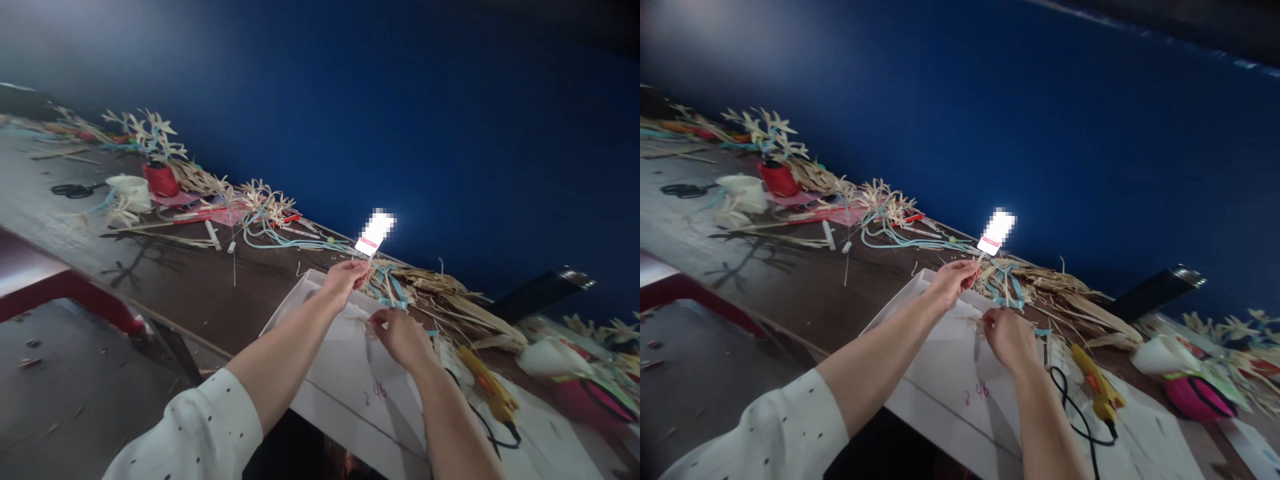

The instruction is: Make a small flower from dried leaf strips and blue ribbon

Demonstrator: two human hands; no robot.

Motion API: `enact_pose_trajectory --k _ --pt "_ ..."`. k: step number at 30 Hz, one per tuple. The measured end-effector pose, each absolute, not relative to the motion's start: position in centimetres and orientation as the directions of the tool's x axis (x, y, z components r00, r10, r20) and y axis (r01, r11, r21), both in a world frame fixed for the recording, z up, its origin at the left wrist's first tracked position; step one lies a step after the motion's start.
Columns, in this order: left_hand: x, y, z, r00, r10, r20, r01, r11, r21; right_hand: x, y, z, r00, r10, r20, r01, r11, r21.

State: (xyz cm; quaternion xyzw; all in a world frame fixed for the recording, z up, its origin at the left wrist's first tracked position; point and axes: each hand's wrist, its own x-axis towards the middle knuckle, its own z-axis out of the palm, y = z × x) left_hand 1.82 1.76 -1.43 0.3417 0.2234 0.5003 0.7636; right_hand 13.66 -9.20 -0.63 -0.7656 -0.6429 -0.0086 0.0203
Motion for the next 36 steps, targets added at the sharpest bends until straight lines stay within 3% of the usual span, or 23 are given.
enact_pose_trajectory --k 6,9,14,18,20,24,36 --pt "1.6 1.4 -1.1 0.437 0.899 0.023 -0.583 0.264 0.768 13.4 -9.3 -0.5 0.167 0.985 0.037 0.986 -0.166 -0.022" --pt "1.5 1.2 -0.8 0.434 0.901 -0.007 -0.581 0.286 0.762 14.0 -9.4 -0.2 0.183 0.982 0.056 0.978 -0.176 -0.114" --pt "1.5 1.1 -0.4 0.440 0.898 -0.029 -0.565 0.302 0.768 15.4 -9.5 -0.1 0.239 0.970 0.048 0.841 -0.182 -0.509" --pt "1.6 1.2 -0.5 0.446 0.895 -0.007 -0.567 0.289 0.772 15.5 -9.8 -0.4 0.349 0.935 -0.069 0.468 -0.238 -0.851" --pt "1.6 1.2 -0.7 0.448 0.894 -0.004 -0.559 0.284 0.779 15.2 -9.9 -0.5 0.357 0.927 -0.117 0.249 -0.215 -0.944" --pt "1.7 1.3 -1.1 0.454 0.891 -0.019 -0.548 0.296 0.782 14.7 -9.9 -0.2 0.370 0.921 -0.123 0.041 -0.149 -0.988" --pt "2.2 1.3 -1.9 0.475 0.880 -0.029 -0.502 0.298 0.812 13.8 -8.6 0.3 0.488 0.872 -0.032 -0.095 0.017 -0.995"
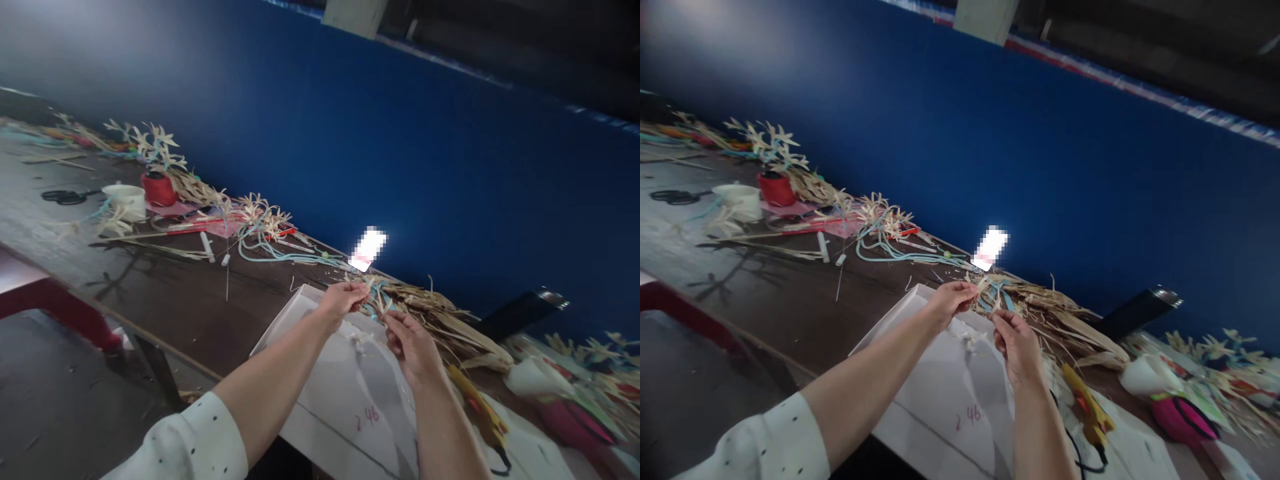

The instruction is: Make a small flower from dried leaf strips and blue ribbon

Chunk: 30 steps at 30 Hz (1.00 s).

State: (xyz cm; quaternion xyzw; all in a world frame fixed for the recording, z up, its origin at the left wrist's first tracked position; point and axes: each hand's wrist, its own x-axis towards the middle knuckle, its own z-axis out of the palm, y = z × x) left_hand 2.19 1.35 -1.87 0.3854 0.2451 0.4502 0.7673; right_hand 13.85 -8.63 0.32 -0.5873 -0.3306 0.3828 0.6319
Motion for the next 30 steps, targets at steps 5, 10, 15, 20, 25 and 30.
enact_pose_trajectory --k 5,10,15,20,25,30 --pt "2.1 1.1 -1.6 0.479 0.878 -0.005 -0.516 0.287 0.807 13.2 -7.4 0.7 0.538 0.843 0.016 -0.107 0.086 -0.991" --pt "2.1 0.8 -1.3 0.477 0.879 0.006 -0.531 0.282 0.799 12.4 -6.4 0.8 0.570 0.820 0.054 -0.116 0.145 -0.983" --pt "2.0 0.7 -1.2 0.461 0.887 0.009 -0.522 0.263 0.811 11.6 -5.8 1.0 0.568 0.823 0.020 -0.165 0.138 -0.977" --pt "1.9 0.5 -1.0 0.418 0.909 0.011 -0.479 0.210 0.852 11.6 -5.2 0.4 0.604 0.797 0.003 -0.177 0.137 -0.975" --pt "2.1 0.6 -1.2 0.397 0.918 0.014 -0.406 0.162 0.900 12.0 -5.0 -0.4 0.623 0.782 -0.027 -0.226 0.147 -0.963" --pt "2.2 0.6 -1.3 0.412 0.910 0.044 -0.322 0.100 0.941 12.3 -5.3 -0.8 0.613 0.788 -0.056 -0.299 0.165 -0.940"
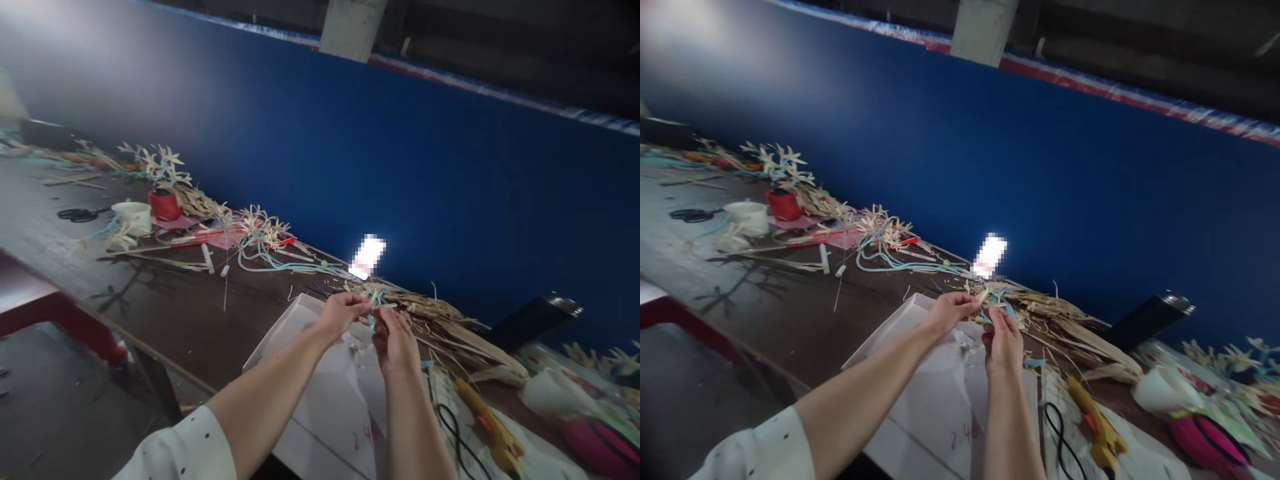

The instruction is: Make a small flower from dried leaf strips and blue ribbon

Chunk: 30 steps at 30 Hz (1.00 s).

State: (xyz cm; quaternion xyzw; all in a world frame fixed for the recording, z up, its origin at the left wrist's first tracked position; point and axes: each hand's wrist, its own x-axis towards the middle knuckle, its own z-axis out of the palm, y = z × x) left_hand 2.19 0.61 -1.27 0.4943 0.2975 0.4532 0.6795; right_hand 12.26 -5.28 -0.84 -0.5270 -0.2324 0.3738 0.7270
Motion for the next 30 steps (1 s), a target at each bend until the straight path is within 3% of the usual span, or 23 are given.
enact_pose_trajectory --k 7,30 --pt "1.99 0.23 -1.02 0.408 0.912 0.032 -0.329 0.115 0.937 11.99 -5.80 -0.69 0.619 0.780 -0.094 -0.381 0.194 -0.904" --pt "2.04 -0.29 -0.76 0.425 0.905 0.016 -0.311 0.130 0.941 11.36 -5.72 -0.65 0.631 0.769 -0.103 -0.392 0.202 -0.897"
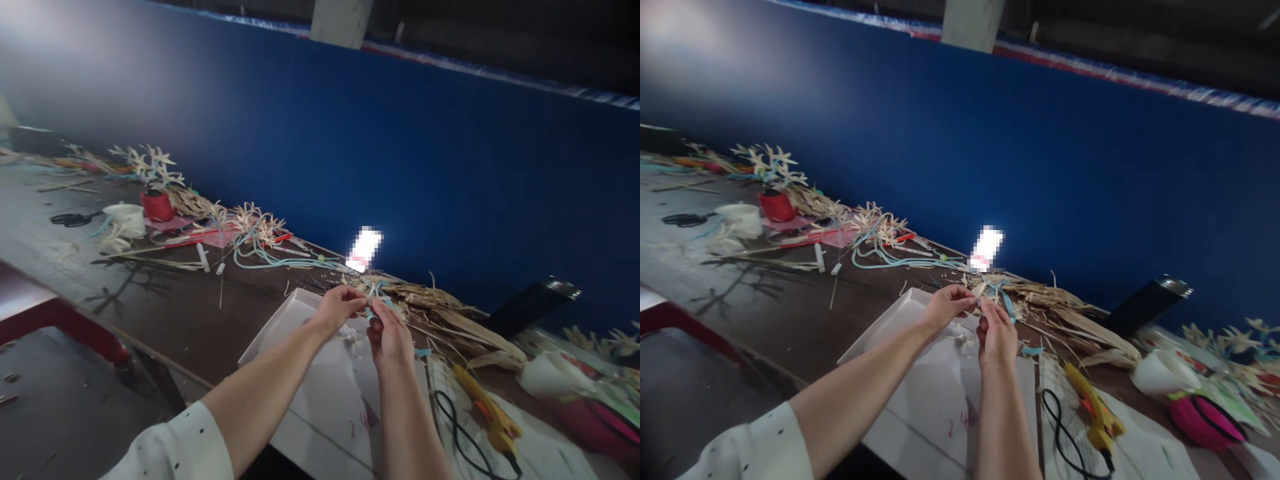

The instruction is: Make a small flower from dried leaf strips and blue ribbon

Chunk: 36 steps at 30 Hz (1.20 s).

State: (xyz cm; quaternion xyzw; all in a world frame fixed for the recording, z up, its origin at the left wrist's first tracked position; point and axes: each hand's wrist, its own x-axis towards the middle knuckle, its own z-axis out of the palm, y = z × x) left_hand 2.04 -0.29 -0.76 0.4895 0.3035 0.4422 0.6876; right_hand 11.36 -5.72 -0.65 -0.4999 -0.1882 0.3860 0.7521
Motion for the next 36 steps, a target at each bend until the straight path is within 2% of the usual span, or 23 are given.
enact_pose_trajectory --k 18,28,36 --pt "2.08 -0.26 -0.76 0.438 0.897 0.051 -0.263 0.074 0.962 11.30 -5.84 -0.71 0.644 0.762 -0.068 -0.344 0.209 -0.915" --pt "2.17 -0.20 -0.87 0.451 0.890 0.071 -0.253 0.051 0.966 11.34 -6.22 -0.79 0.594 0.805 -0.020 -0.298 0.197 -0.934" --pt "2.07 -0.23 -0.86 0.475 0.879 0.047 -0.318 0.122 0.940 11.59 -6.43 -0.81 0.533 0.846 0.026 -0.301 0.218 -0.928"
